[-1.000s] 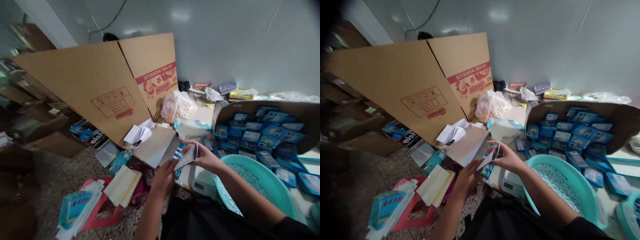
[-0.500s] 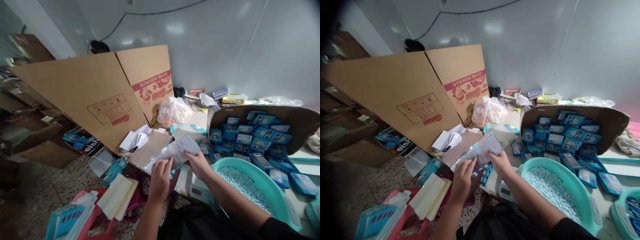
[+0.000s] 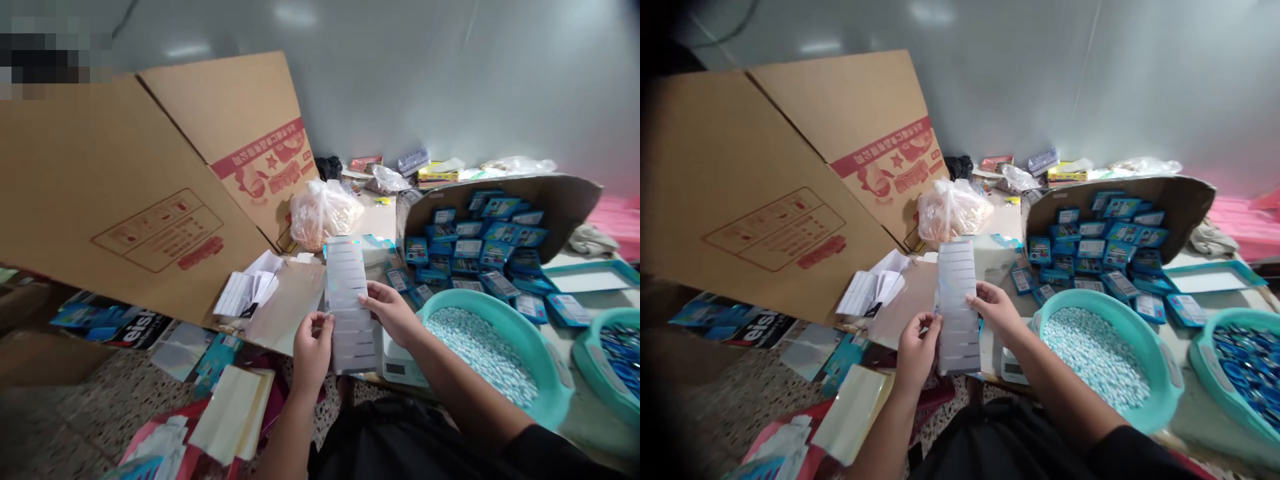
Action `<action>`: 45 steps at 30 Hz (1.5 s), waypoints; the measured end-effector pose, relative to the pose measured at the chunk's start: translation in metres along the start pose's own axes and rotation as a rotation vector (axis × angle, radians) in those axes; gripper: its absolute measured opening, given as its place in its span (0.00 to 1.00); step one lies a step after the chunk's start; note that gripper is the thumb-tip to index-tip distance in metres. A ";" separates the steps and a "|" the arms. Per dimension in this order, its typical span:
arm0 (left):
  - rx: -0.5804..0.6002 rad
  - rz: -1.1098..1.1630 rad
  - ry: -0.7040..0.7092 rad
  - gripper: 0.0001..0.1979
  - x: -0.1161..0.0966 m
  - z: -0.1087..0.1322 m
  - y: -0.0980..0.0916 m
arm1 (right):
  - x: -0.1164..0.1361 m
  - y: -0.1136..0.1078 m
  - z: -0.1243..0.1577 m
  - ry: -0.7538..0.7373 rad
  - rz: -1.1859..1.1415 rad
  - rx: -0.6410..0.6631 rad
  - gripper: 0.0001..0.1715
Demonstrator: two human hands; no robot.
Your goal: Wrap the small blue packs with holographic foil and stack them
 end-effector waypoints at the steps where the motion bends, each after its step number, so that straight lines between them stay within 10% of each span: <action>1: 0.065 0.020 -0.014 0.17 0.004 -0.004 0.008 | 0.000 -0.005 -0.001 -0.028 0.019 -0.044 0.24; 7: 0.106 0.203 0.043 0.32 0.010 -0.032 0.018 | 0.017 -0.020 -0.004 -0.200 0.389 -0.087 0.18; 13: 0.735 0.390 -0.180 0.27 0.008 -0.042 0.063 | 0.025 -0.010 0.005 -0.158 0.646 -0.065 0.18; 20: 0.709 0.596 -0.363 0.23 -0.009 -0.067 0.085 | 0.036 -0.040 0.033 0.063 0.535 -0.312 0.31; 24: 0.871 0.590 -0.470 0.13 -0.022 -0.075 0.089 | 0.053 -0.027 0.042 -0.143 0.392 -0.380 0.41; 27: 1.072 0.613 -0.559 0.07 -0.025 -0.061 0.094 | 0.075 -0.004 0.045 -0.403 0.715 -0.311 0.43; 33: 1.305 0.378 -0.496 0.09 -0.002 -0.025 0.109 | 0.082 0.012 0.036 -0.366 1.257 -0.118 0.09; 36: 0.930 0.187 -0.282 0.14 0.004 -0.047 0.099 | 0.086 -0.005 0.034 -0.282 1.281 -0.282 0.14; 40: 0.196 0.160 0.273 0.17 -0.038 -0.067 0.039 | 0.084 -0.016 0.034 -0.163 1.473 -0.271 0.10; 45: 0.014 -0.257 1.036 0.19 -0.102 -0.030 0.009 | 0.080 -0.007 0.035 -0.078 1.548 -0.081 0.09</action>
Point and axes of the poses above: each hand's wrist, its own z-axis away from the middle knuckle, its own y-axis out of the palm, x = y × z, the point moved 6 cm from there along -z, towards the middle knuckle, and after that the axes turned 4 degrees about -z, right-handed, at the moved point
